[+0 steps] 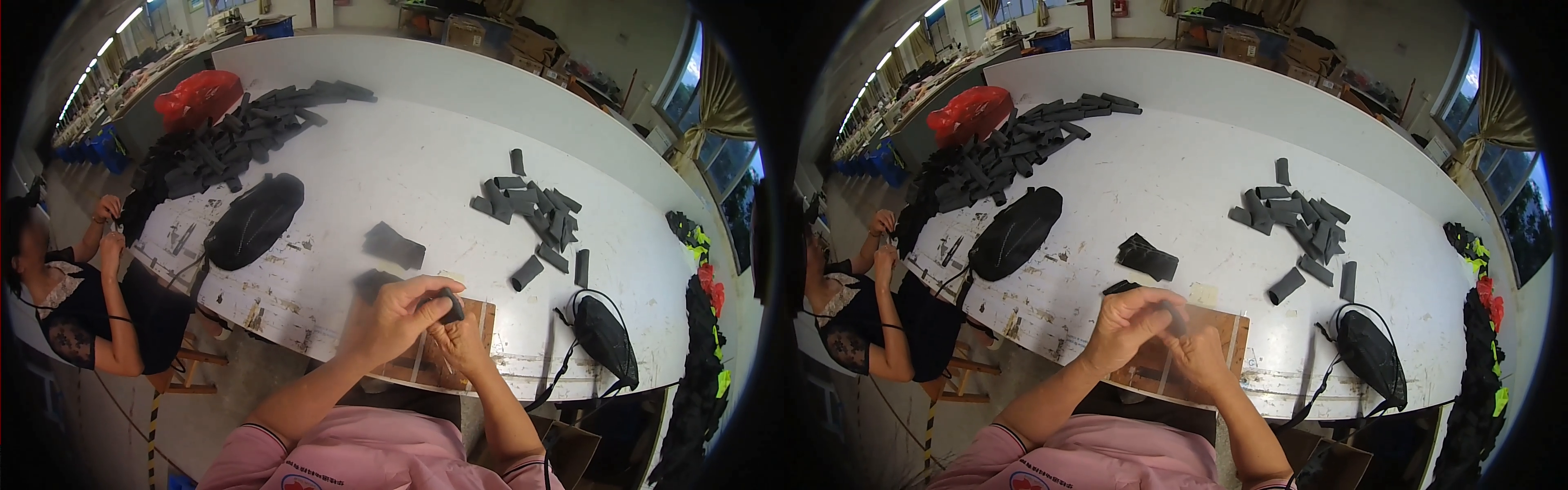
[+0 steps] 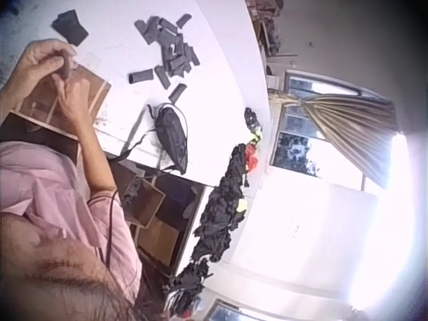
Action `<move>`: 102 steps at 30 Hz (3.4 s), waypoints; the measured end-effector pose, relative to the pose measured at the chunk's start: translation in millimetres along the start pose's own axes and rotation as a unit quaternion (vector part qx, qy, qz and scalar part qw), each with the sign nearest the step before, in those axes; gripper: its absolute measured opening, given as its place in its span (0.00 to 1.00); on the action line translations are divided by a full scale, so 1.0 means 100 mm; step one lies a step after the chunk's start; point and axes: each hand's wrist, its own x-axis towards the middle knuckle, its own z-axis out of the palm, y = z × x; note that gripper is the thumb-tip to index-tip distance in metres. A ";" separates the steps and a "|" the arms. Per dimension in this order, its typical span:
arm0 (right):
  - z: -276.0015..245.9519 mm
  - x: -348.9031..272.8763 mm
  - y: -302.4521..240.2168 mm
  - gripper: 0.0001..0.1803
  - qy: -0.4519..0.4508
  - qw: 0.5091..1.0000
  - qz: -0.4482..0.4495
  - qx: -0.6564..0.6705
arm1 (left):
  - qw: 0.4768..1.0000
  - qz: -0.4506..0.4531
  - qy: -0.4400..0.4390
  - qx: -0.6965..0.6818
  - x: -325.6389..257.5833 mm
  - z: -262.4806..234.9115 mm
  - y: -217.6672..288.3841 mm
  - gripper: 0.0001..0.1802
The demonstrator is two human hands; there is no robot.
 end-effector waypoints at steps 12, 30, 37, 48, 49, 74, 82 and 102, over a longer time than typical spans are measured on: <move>0.14 -0.08 0.14 0.12 -0.006 0.995 0.057 0.086 | 1.000 -0.005 -0.011 0.027 0.03 -0.07 -0.08 0.06; -0.06 0.07 -0.20 0.14 -0.001 0.994 0.003 -0.114 | 0.978 0.022 0.155 -0.136 -0.02 -0.17 -0.13 0.08; 0.03 0.00 -0.19 0.14 0.032 0.999 0.017 0.022 | 0.986 0.048 0.140 -0.072 -0.04 -0.18 -0.05 0.08; -0.12 0.09 -0.27 0.13 0.000 0.989 -0.026 -0.144 | 0.996 0.023 0.007 0.088 0.05 -0.13 0.19 0.07; -0.12 0.10 -0.29 0.12 0.023 0.989 -0.046 -0.136 | 0.994 0.019 -0.012 0.107 0.06 -0.14 0.20 0.07; -0.80 0.79 -0.15 0.28 0.100 0.853 0.076 0.507 | 0.993 0.043 0.105 0.035 0.26 -0.36 -0.01 0.16; -0.05 -0.14 0.89 0.16 0.241 0.951 0.193 -0.001 | 0.954 0.030 -0.218 -0.204 -0.36 0.21 0.68 0.09; 0.04 -0.26 1.03 0.11 0.164 0.846 -0.299 -0.409 | 0.845 0.009 -0.269 -0.463 -0.52 0.13 0.99 0.12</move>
